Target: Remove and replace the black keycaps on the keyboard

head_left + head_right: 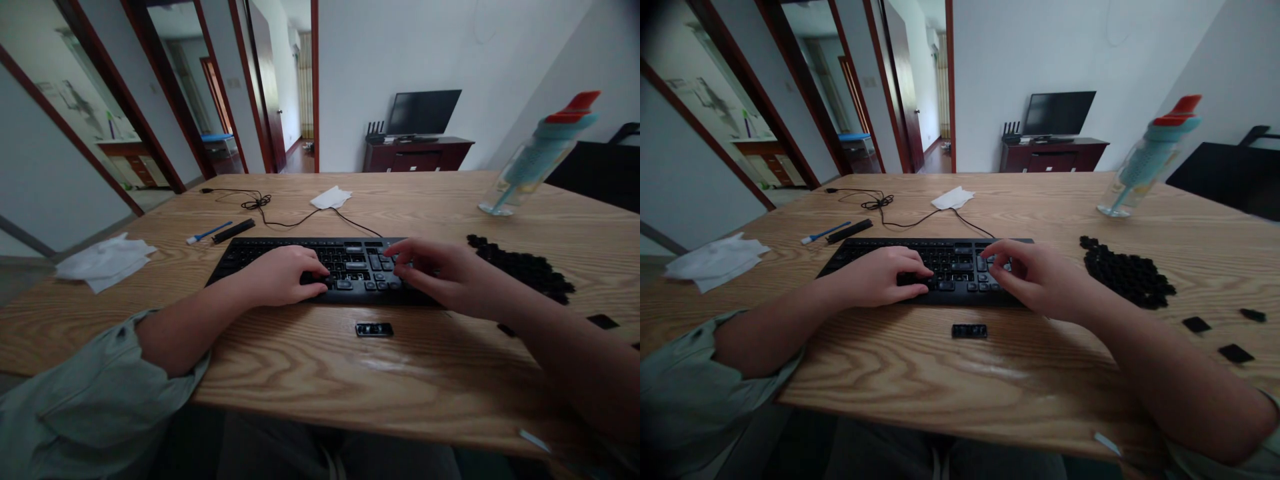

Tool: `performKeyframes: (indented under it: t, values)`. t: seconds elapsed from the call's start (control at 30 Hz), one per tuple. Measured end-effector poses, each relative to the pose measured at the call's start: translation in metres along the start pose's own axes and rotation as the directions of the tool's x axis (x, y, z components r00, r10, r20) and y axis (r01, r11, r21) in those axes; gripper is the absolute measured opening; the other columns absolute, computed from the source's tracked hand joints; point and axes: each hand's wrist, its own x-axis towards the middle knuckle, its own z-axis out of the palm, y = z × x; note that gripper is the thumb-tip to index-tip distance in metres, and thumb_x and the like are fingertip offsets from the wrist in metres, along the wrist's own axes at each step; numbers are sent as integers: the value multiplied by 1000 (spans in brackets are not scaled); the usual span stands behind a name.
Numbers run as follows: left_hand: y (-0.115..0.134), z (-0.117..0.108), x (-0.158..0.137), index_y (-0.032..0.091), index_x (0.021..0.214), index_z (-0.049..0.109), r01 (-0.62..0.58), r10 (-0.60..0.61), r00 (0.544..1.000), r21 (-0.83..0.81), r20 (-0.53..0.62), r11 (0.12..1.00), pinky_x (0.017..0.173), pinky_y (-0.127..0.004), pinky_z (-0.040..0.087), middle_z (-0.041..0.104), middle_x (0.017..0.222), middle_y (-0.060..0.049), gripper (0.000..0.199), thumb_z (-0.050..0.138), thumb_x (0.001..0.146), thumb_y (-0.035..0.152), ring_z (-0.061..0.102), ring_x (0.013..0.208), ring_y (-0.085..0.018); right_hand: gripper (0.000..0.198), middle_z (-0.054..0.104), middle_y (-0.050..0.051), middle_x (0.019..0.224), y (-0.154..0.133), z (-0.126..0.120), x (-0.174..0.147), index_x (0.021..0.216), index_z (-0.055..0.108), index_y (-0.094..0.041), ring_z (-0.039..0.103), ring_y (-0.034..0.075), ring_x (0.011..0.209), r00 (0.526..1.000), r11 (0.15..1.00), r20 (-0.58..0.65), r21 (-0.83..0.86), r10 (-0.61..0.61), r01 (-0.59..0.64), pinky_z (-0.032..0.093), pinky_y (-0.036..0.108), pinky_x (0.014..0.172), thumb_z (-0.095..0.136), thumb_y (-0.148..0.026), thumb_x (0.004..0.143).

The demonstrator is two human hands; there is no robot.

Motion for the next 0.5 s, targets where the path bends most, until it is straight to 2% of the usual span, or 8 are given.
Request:
performKeyframes:
  t: [0.2, 0.33, 0.5]
  values:
    - [-2, 1, -1, 20, 109, 77, -64, 63, 998, -55, -17, 996, 90, -31, 52, 75, 108, -7, 23, 66, 90, 26, 69, 99, -20, 29, 66, 3, 68, -1, 1, 0, 105, 72, -21, 54, 15, 56, 1000, 1000, 8, -14, -13, 13, 42, 28, 51, 62, -43, 88]
    - [-1, 4, 1, 21, 102, 77, -105, 103, 994, -55, -34, 993, 87, -31, 52, 77, 100, -6, 18, 67, 88, 21, 69, 92, -19, 28, 66, 3, 69, 0, 3, 0, 103, 73, -21, 54, 16, 56, 1000, 1000, 19, -12, -17, 17, 41, 29, 51, 62, -43, 89]
    - [0, 6, 0, 22, 99, 77, -99, 96, 994, -60, -59, 993, 82, -31, 52, 77, 95, -4, 15, 69, 87, 21, 69, 87, -18, 28, 66, 4, 70, -1, 3, 0, 101, 73, -22, 55, 16, 57, 1000, 1000, 14, -14, -25, 26, 42, 30, 52, 61, -44, 88]
